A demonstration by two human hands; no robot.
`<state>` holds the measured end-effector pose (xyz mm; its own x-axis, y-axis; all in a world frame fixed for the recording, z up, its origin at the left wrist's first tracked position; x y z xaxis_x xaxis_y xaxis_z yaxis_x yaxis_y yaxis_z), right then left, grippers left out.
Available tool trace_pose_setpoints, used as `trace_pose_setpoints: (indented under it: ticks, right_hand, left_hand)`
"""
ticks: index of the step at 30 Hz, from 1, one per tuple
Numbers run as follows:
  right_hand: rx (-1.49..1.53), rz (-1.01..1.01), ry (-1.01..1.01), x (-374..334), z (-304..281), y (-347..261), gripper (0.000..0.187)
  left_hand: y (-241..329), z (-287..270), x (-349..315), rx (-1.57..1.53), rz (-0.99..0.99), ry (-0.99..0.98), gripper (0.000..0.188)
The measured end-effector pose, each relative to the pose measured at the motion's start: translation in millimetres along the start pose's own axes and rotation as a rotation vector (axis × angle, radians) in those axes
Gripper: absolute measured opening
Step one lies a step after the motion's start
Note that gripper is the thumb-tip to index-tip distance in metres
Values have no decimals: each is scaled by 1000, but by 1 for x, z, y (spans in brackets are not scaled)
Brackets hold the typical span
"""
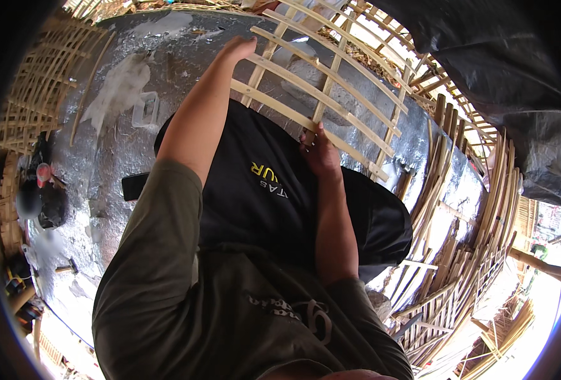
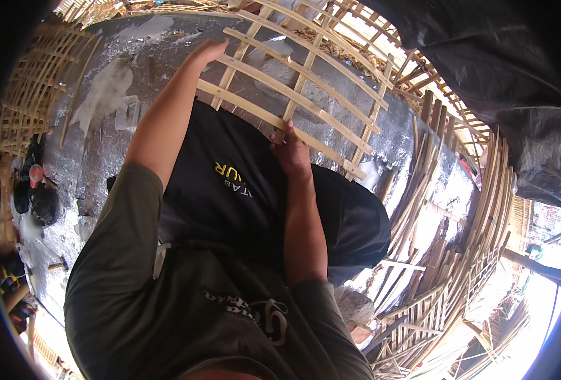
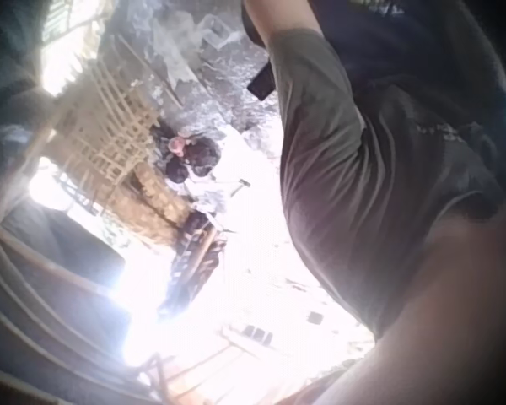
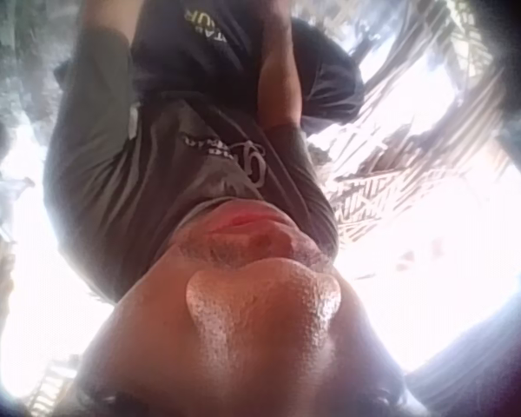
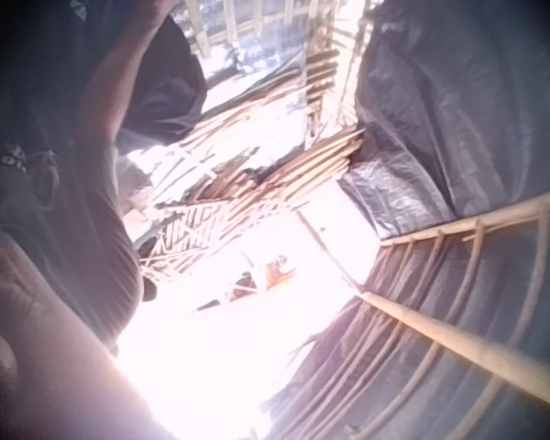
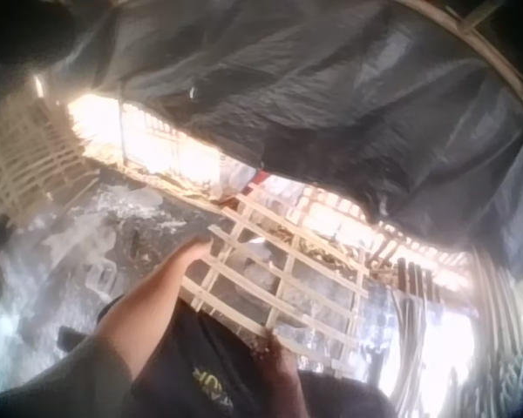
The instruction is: The person assembles a wooden lattice structure by hand, positioning wooden slats and securing them using a hammer.
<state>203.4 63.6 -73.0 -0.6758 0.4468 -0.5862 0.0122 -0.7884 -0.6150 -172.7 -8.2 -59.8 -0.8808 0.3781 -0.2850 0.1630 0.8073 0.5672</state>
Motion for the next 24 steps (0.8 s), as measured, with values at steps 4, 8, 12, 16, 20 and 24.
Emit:
trace_pose_setpoints:
  ticks: [4, 8, 12, 16, 20, 24]
  right_hand:
    - [25, -28, -51, 2, 0, -3, 44]
    - [19, -48, -54, 6, -6, -3, 42]
    - [65, -42, -40, 16, -4, 4, 39]
    - [12, -51, 1, 13, -10, 2, 32]
    - [-32, -25, 0, 9, -4, 1, 33]
    - [-34, -24, 45, 1, -3, -4, 33]
  left_hand:
    - [9, -5, -8, 4, 18, -1, 67]
    - [13, -8, -18, -45, -29, -74, 65]
    - [-6, -9, 4, -30, -39, 18, 63]
    - [3, 2, -4, -35, -65, -126, 66]
    - [-1, -4, -4, 8, -56, -68, 71]
    - [5, -3, -12, 17, -85, -76, 73]
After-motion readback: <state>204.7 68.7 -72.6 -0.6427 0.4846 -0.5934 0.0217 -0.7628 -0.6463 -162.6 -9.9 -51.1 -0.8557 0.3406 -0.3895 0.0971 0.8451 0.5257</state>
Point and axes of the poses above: each hand's wrist, its own x-axis towards the middle knuckle, its own z-axis out of the palm, y = z × x, the point moved 6 cm from there along x, towards the middle knuckle, and after that the axes turned 5 degrees about y, right-handed, at the moved point
